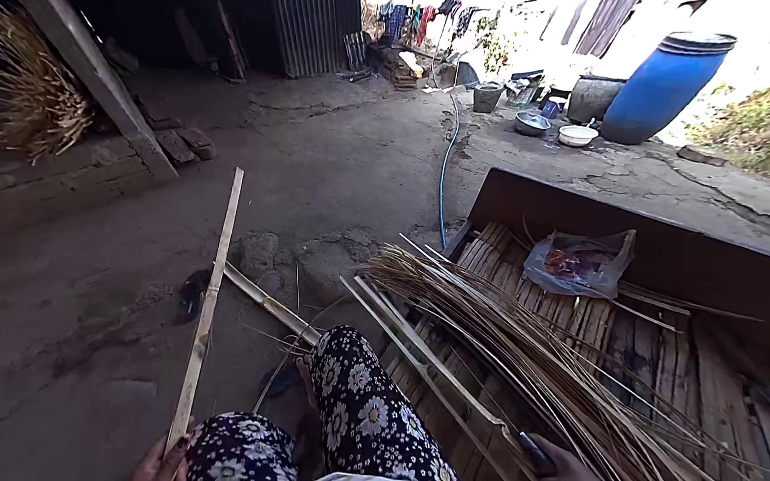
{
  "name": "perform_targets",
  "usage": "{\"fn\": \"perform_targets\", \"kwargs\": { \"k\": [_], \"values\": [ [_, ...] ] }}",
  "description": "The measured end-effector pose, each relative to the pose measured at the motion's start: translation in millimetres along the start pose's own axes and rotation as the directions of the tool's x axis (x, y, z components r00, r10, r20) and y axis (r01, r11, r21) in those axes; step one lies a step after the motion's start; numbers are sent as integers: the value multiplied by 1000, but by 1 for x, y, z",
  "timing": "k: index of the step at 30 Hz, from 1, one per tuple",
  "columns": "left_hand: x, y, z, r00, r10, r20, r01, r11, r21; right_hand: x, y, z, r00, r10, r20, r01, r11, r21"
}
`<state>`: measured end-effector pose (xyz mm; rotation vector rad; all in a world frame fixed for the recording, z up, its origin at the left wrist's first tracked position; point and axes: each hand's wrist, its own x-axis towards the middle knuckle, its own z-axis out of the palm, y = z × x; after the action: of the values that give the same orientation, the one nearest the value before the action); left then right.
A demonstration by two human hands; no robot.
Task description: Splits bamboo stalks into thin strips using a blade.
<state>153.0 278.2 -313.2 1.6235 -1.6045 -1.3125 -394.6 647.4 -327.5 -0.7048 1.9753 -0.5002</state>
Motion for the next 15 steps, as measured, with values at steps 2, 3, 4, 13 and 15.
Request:
{"fn": "perform_targets", "kwargs": {
  "k": [2,3,4,13,15],
  "values": [
    [-1,-2,-3,999,48,11,-48,999,6,-18,9,-4,998,59,-12,-59,998,-13],
    [-3,-3,-5,998,64,15,-64,998,15,-23,10,-6,997,65,-31,-67,996,-57],
    [-4,-3,-6,997,76,20,-77,997,28,-27,9,-10,997,55,-57,-62,990,-125],
    [-40,23,-27,972,158,175,-144,986,-87,13,-135,-15,972,-82,-218,94,994,47],
    [-52,37,-34,956,181,230,-151,978,-143,37,-187,-13,977,-148,-157,178,964,200]
  ]
}}
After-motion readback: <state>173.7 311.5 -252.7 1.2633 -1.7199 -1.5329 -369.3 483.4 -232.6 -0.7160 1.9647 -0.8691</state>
